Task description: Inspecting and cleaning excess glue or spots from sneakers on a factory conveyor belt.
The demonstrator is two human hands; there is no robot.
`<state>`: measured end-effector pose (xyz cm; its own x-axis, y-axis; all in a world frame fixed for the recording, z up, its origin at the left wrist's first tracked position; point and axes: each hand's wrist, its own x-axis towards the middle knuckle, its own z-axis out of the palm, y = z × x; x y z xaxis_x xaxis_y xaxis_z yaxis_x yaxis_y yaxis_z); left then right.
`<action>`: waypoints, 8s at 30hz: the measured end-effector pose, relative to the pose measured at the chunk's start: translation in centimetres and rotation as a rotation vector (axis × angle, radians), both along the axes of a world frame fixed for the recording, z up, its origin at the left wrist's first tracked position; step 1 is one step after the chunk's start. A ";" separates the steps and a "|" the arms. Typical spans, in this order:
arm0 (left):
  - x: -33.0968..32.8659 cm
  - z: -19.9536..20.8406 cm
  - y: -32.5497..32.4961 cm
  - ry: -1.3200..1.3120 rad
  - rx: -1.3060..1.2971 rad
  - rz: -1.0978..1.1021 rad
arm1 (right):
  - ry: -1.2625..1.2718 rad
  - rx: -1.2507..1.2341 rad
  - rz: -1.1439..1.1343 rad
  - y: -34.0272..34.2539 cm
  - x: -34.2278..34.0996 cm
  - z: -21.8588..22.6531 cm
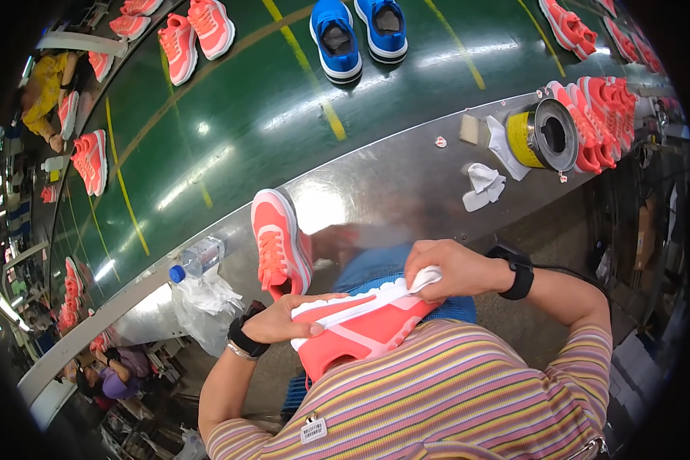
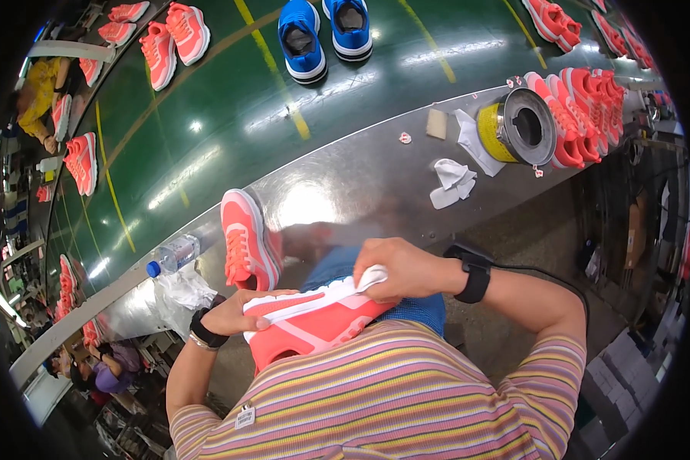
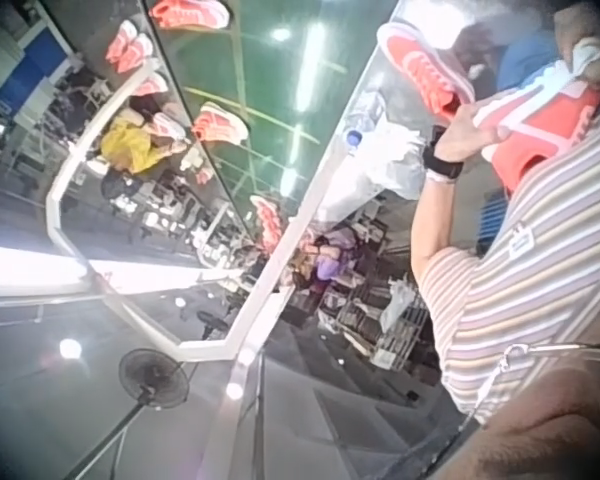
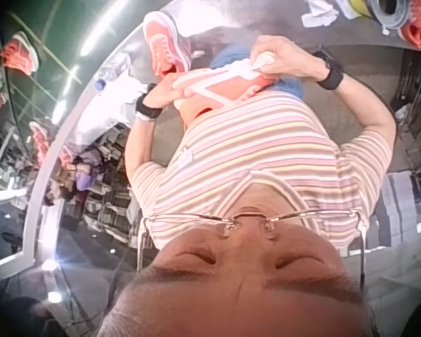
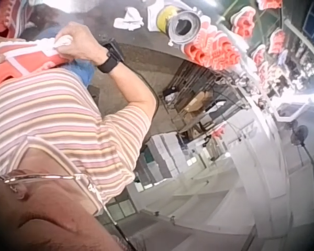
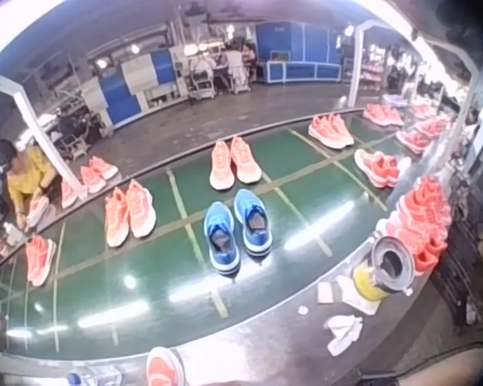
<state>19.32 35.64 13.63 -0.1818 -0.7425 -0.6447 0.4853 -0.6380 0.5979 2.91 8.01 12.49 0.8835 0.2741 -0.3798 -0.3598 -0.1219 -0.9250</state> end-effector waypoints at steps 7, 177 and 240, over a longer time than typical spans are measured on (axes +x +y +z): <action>0.2 -0.2 -0.4 0.010 0.019 -0.041 | -0.015 0.084 0.031 1.8 1.9 -0.2; -10.0 -10.8 -5.2 0.762 -0.097 1.444 | -0.339 -0.742 -0.520 -3.6 3.1 -10.9; -3.6 -11.9 6.9 0.075 -0.295 1.229 | 0.179 0.696 -0.725 9.2 2.7 -7.4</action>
